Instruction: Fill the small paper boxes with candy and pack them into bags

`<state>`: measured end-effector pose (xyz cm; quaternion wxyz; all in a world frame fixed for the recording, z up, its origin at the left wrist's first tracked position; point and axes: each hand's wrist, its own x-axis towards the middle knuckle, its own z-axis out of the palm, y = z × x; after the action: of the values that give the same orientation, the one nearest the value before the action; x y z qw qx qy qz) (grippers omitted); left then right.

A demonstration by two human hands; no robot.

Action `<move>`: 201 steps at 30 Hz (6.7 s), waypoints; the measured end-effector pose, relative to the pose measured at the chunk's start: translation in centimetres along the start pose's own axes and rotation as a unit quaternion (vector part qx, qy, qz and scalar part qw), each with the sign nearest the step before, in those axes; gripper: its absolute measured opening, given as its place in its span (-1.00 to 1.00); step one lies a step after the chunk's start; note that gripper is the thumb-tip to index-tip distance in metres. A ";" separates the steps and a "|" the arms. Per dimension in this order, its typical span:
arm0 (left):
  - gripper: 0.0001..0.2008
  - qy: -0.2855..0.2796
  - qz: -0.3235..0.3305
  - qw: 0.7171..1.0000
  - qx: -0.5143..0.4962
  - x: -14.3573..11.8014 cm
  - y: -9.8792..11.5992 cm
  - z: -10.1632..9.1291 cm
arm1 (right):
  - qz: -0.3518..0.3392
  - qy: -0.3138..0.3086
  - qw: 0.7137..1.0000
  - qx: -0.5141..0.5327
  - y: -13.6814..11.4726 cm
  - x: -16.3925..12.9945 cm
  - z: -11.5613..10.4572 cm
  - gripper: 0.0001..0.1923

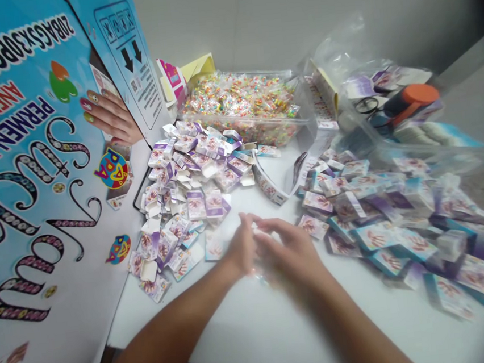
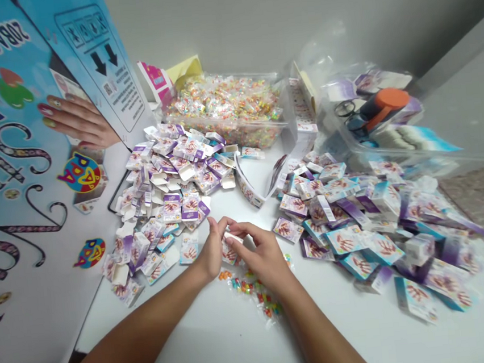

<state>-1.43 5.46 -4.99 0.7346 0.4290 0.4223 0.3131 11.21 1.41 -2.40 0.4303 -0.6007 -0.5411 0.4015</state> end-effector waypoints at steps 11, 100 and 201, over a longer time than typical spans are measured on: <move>-0.22 -0.007 0.036 0.994 0.107 -0.4 1.1 0.0 | -0.113 -0.012 0.991 -0.073 -0.1 0.2 -0.6 -0.78; -0.23 -0.001 0.011 0.989 0.146 -0.6 1.6 -0.4 | -0.337 0.107 0.778 -0.520 -2.0 -1.5 1.3 -0.86; -0.52 0.009 0.482 0.795 0.368 -0.5 -0.3 -0.4 | -0.168 0.016 0.980 -0.105 -1.3 -0.3 -2.9 -0.60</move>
<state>-1.95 5.06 -5.21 0.2719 0.8120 0.2511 0.4513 13.58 0.92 -0.29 0.4350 -0.5493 -0.6664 0.2548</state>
